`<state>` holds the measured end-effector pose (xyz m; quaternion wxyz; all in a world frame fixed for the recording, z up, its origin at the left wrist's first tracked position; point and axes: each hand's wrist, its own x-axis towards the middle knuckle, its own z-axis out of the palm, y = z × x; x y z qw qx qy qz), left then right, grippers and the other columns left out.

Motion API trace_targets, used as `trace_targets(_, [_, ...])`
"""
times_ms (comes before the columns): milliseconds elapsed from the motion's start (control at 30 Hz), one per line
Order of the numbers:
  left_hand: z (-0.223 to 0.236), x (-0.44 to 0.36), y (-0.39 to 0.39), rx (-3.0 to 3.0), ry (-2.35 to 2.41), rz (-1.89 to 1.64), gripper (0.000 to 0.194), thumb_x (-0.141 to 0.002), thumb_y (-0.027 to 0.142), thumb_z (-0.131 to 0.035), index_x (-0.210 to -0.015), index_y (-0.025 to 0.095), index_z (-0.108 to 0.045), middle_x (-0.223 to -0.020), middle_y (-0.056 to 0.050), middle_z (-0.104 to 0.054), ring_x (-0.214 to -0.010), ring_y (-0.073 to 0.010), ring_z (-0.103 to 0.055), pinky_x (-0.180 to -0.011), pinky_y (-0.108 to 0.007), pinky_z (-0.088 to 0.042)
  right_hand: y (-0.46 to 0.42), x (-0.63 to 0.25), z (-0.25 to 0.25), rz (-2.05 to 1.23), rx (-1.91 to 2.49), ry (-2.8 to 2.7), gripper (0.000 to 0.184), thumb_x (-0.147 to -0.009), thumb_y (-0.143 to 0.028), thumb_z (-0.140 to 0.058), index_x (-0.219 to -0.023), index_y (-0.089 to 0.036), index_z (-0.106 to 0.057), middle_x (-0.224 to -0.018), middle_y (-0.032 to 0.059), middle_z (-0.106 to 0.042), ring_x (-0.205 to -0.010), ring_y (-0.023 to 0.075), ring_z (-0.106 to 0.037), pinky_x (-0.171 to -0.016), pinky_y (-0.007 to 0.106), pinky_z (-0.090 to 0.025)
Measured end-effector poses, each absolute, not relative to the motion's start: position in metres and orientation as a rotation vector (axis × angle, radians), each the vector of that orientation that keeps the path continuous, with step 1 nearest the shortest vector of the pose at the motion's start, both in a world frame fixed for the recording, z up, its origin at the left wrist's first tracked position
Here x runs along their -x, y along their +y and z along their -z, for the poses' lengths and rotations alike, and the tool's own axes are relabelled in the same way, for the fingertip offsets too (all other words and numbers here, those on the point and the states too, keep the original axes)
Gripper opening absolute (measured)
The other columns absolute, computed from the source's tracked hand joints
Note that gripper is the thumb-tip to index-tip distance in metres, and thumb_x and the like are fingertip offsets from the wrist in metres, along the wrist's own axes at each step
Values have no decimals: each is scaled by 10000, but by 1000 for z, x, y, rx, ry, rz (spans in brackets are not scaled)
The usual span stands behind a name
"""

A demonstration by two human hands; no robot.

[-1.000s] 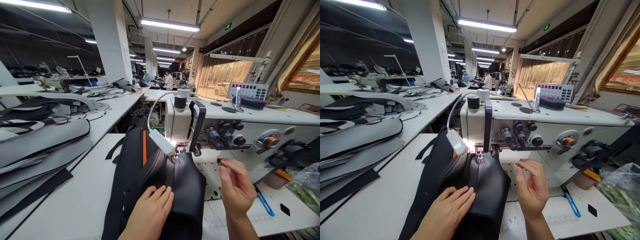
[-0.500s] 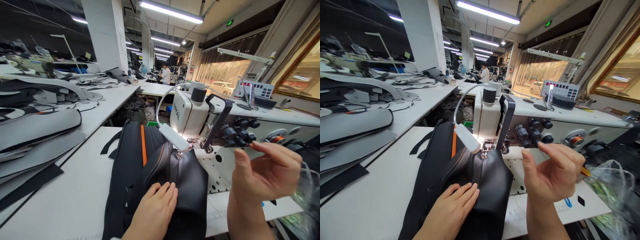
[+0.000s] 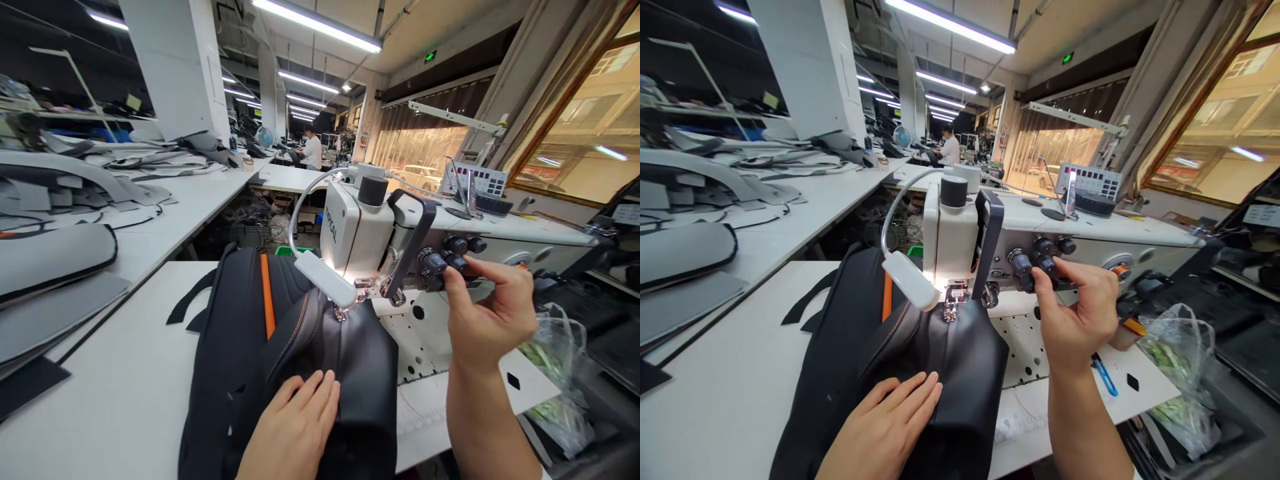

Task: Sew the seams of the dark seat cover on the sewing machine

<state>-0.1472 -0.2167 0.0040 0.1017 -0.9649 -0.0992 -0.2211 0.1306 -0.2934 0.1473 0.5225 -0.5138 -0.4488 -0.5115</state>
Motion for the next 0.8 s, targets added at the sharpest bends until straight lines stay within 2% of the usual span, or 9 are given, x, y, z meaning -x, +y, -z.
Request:
trace_targets(167, [-5, 148, -215, 2798, -286, 746, 370, -1062, 170, -422, -1272, 231, -721, -1341, 7, -725, -1198, -166, -643, -970, -334, -417, -295, -134, -147, 1301, 1207, -1140, 261, -820, -163, -846, -1058, -216, -753, -927, 43, -755, -858, 221, -687, -833, 416, -533])
trace_targets(400, [-6, 149, -213, 2827, -254, 661, 369, -1067, 183, -439, -1326, 234, -696, -1365, -5, -710, -1218, -168, -632, -974, -324, -415, -302, -137, -151, 1347, 1215, -1256, 342, -799, -87, -843, -1105, -206, -749, -954, 49, -770, -890, 218, -706, -872, 406, -534])
trace_targets(600, [-6, 146, -216, 2798, -284, 700, 368, -1063, 177, -420, -1286, 220, -709, -1347, 12, -723, -1196, -169, -641, -969, -345, -409, -304, -143, -154, 1377, 1203, -1307, 413, -792, -81, -845, -1162, -240, -756, -954, 28, -773, -884, 221, -719, -868, 402, -556])
trace_targets(800, [-12, 147, -224, 2837, -365, 690, 354, -1059, 146, -421, -1275, 214, -693, -1358, 21, -715, -1219, -161, -632, -955, -345, -412, -311, -139, -153, 1368, 1242, -1304, 474, -795, -104, -853, -1240, -239, -764, -992, 59, -774, -902, 242, -709, -903, 429, -532])
